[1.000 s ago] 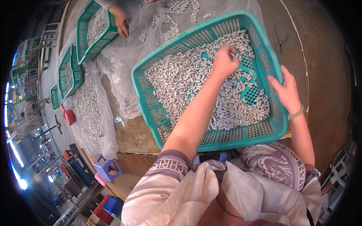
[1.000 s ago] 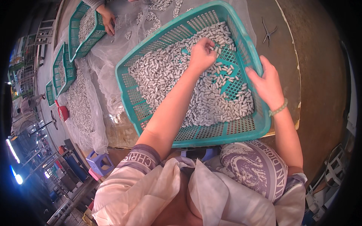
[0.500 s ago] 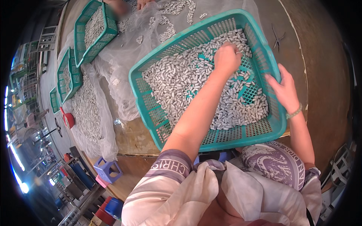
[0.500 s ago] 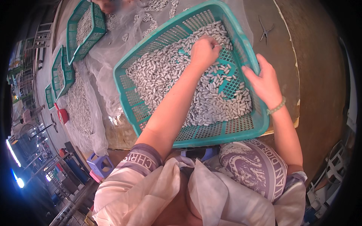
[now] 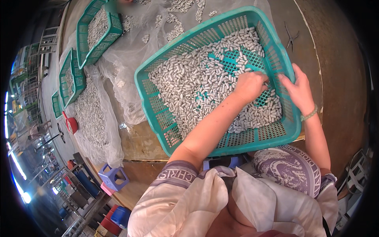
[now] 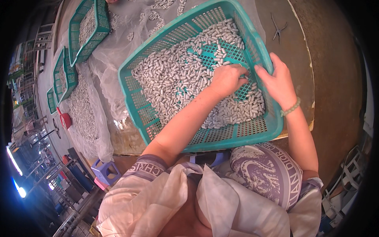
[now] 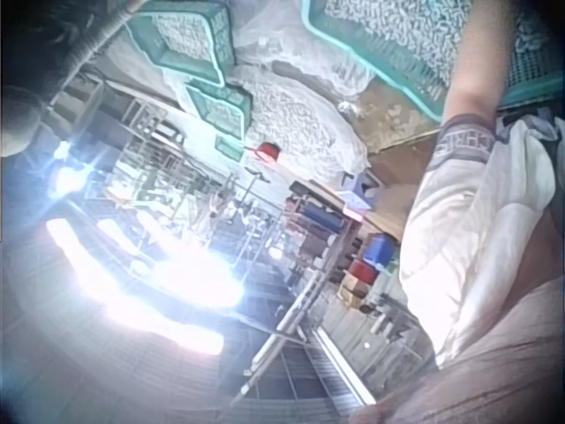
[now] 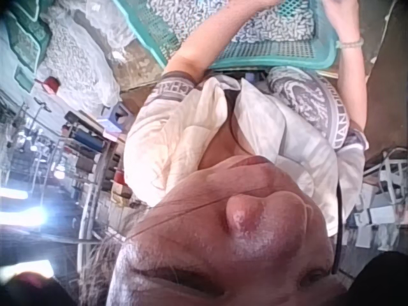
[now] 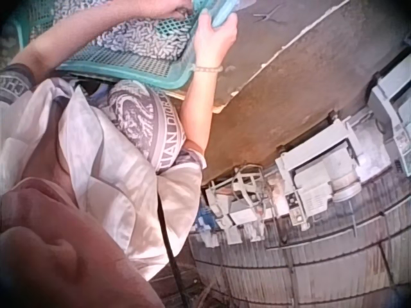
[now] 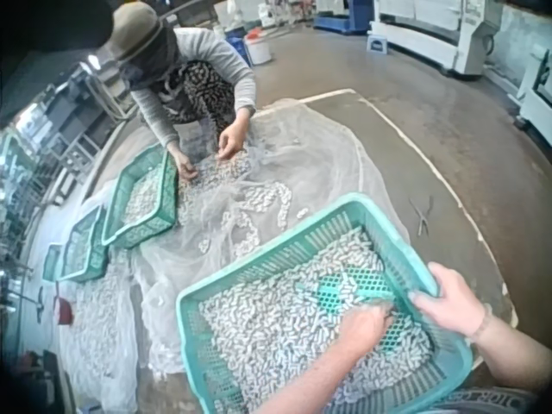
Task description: The person sits and sorts white silkworm cocoons in a green basket, picking them up and moving them around by hand. Another person is visible in the background performing a similar task.
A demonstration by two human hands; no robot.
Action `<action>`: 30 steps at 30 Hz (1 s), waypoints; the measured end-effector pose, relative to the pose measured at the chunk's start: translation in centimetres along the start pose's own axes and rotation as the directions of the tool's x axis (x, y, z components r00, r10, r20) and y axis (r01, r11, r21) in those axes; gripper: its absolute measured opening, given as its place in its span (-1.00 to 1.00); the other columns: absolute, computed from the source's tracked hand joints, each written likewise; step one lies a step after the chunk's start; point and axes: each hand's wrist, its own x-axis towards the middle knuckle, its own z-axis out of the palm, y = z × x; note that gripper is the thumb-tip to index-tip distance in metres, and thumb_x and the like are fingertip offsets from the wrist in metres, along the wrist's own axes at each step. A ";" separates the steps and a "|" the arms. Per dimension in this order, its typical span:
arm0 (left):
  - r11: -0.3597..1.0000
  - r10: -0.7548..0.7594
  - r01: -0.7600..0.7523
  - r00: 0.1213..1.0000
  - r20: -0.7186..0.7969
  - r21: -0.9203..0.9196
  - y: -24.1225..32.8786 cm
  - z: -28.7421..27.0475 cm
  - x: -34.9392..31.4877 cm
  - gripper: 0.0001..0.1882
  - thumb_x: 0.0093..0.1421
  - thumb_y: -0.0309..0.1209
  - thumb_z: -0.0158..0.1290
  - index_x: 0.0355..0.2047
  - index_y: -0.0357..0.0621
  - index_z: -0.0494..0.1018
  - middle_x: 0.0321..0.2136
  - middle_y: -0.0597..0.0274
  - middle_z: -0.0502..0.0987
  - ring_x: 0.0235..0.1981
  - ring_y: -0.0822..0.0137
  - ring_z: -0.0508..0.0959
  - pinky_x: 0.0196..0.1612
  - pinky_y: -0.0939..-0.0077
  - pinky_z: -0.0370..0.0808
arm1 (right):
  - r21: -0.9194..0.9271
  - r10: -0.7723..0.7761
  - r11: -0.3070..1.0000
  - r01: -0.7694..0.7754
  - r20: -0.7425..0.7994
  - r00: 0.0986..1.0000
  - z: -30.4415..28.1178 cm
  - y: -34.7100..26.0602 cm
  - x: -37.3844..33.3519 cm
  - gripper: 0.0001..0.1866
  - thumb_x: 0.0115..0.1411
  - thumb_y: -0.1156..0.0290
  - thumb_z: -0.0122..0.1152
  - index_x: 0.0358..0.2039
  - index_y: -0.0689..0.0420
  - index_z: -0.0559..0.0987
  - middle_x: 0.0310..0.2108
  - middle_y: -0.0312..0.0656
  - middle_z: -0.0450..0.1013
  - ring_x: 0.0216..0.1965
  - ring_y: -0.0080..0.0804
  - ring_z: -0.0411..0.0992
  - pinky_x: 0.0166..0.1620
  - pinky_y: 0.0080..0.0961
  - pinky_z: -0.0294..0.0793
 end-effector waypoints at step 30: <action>0.782 -0.623 0.543 0.673 -0.398 -0.306 -5.3 -4.2 4.9 -0.72 0.05 -0.39 -0.04 -0.23 0.02 0.56 -0.47 -0.08 0.54 -0.41 0.02 0.55 -0.28 0.23 0.45 | -0.008 -0.008 1.000 0.008 0.016 1.000 -0.2 -0.3 -0.1 -0.75 0.07 0.39 0.18 -0.36 0.31 0.41 -0.52 -0.19 0.43 -0.47 -0.60 0.31 -0.39 -0.53 0.35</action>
